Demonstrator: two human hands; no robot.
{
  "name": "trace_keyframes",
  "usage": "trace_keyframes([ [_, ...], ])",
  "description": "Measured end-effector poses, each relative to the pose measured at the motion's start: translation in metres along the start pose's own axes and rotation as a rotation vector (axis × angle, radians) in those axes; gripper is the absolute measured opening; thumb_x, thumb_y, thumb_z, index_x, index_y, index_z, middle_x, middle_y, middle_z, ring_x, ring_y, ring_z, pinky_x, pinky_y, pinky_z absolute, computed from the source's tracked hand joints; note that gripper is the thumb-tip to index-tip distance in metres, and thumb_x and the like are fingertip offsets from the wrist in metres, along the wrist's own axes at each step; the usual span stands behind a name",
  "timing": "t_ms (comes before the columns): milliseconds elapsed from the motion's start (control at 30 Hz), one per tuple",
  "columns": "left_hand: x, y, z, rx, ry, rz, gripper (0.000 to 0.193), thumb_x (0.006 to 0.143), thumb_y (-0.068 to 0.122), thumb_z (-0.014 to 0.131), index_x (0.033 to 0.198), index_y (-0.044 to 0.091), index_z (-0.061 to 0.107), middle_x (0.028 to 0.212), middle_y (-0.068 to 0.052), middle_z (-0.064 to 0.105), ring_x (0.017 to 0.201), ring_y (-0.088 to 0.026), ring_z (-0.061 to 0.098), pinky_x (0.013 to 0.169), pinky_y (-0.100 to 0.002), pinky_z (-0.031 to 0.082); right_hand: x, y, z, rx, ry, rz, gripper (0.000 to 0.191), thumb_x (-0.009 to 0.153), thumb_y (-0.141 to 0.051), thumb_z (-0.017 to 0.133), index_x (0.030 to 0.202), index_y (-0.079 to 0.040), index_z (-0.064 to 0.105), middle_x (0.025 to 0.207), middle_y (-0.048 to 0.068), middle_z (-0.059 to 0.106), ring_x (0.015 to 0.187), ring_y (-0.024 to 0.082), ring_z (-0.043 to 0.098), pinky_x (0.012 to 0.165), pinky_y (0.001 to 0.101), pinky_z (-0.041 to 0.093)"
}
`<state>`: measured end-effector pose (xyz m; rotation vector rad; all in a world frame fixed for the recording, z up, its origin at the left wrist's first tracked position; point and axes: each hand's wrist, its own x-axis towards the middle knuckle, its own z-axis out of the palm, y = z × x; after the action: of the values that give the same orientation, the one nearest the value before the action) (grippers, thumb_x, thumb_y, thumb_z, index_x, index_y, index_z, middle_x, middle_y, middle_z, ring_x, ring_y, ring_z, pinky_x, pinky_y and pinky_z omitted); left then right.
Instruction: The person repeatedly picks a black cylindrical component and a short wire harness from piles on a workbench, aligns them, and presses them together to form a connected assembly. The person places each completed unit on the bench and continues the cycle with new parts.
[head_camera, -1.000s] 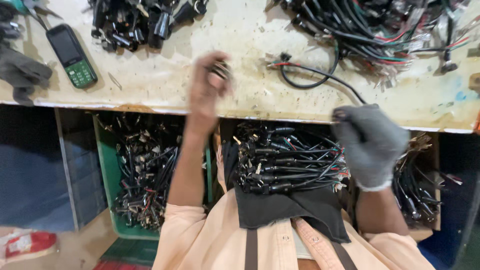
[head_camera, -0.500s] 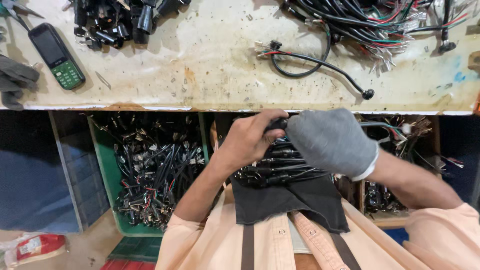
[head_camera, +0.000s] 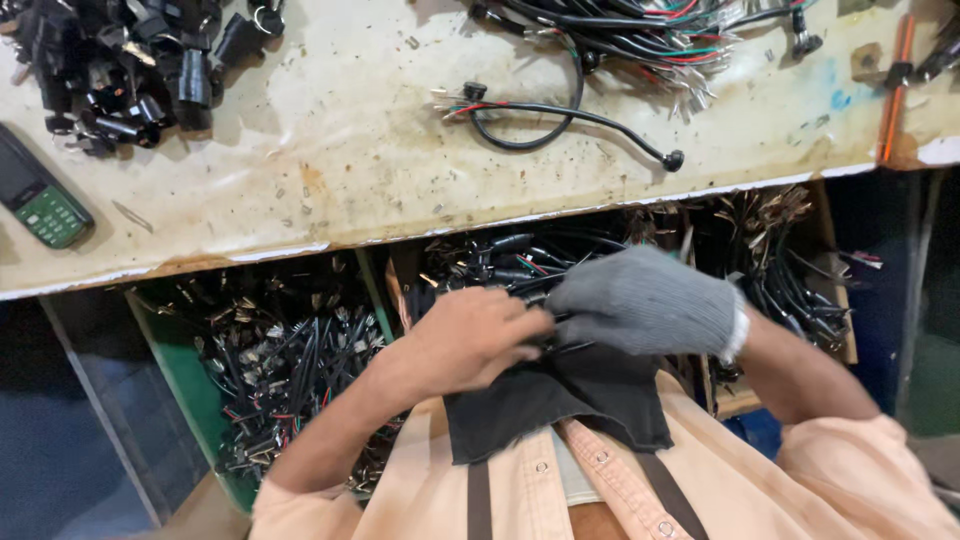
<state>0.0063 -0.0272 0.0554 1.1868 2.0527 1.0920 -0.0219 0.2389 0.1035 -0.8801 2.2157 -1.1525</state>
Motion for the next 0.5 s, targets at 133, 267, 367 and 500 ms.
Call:
trace_keyframes([
  [133, -0.008, 0.010, -0.012, 0.037, -0.044, 0.139, 0.022, 0.086, 0.039, 0.072, 0.098, 0.021, 0.076, 0.096, -0.010, 0.068, 0.097, -0.031, 0.062, 0.085, -0.043, 0.043, -0.011, 0.006, -0.016, -0.731, 0.396, 0.517, 0.029, 0.091, -0.032, 0.079, 0.105, -0.008, 0.071, 0.075, 0.017, 0.069, 0.065, 0.039, 0.068, 0.057, 0.0476, 0.052],
  [267, -0.002, 0.017, -0.030, -0.095, -0.164, 0.187, 0.023, 0.086, 0.042, 0.072, 0.091, 0.020, 0.079, 0.085, -0.006, 0.071, 0.094, -0.031, 0.065, 0.093, -0.048, 0.041, -0.008, 0.050, -0.009, -0.855, 0.507, 0.433, 0.016, 0.112, -0.026, 0.072, 0.107, -0.011, 0.069, 0.074, 0.011, 0.068, 0.066, 0.033, 0.068, 0.064, 0.0443, 0.050],
  [367, 0.005, 0.015, -0.038, -0.051, -0.245, 0.059, 0.023, 0.087, 0.040, 0.073, 0.095, 0.019, 0.079, 0.080, -0.009, 0.072, 0.086, -0.031, 0.068, 0.086, -0.051, 0.046, -0.027, 0.080, -0.006, -0.911, 0.721, 0.435, 0.010, 0.110, -0.013, 0.059, 0.107, -0.009, 0.068, 0.081, 0.009, 0.069, 0.070, 0.028, 0.068, 0.064, 0.0382, 0.051],
  [500, 0.015, -0.024, -0.069, 0.285, 0.340, -0.028, 0.023, 0.090, 0.015, 0.068, 0.112, 0.015, 0.075, 0.089, -0.010, 0.072, 0.089, -0.031, 0.070, 0.074, -0.045, 0.057, -0.051, 0.105, -0.023, -0.613, 1.118, 0.336, 0.021, 0.116, -0.002, 0.050, 0.109, 0.001, 0.069, 0.091, 0.011, 0.069, 0.076, 0.023, 0.066, 0.071, 0.0342, 0.051],
])
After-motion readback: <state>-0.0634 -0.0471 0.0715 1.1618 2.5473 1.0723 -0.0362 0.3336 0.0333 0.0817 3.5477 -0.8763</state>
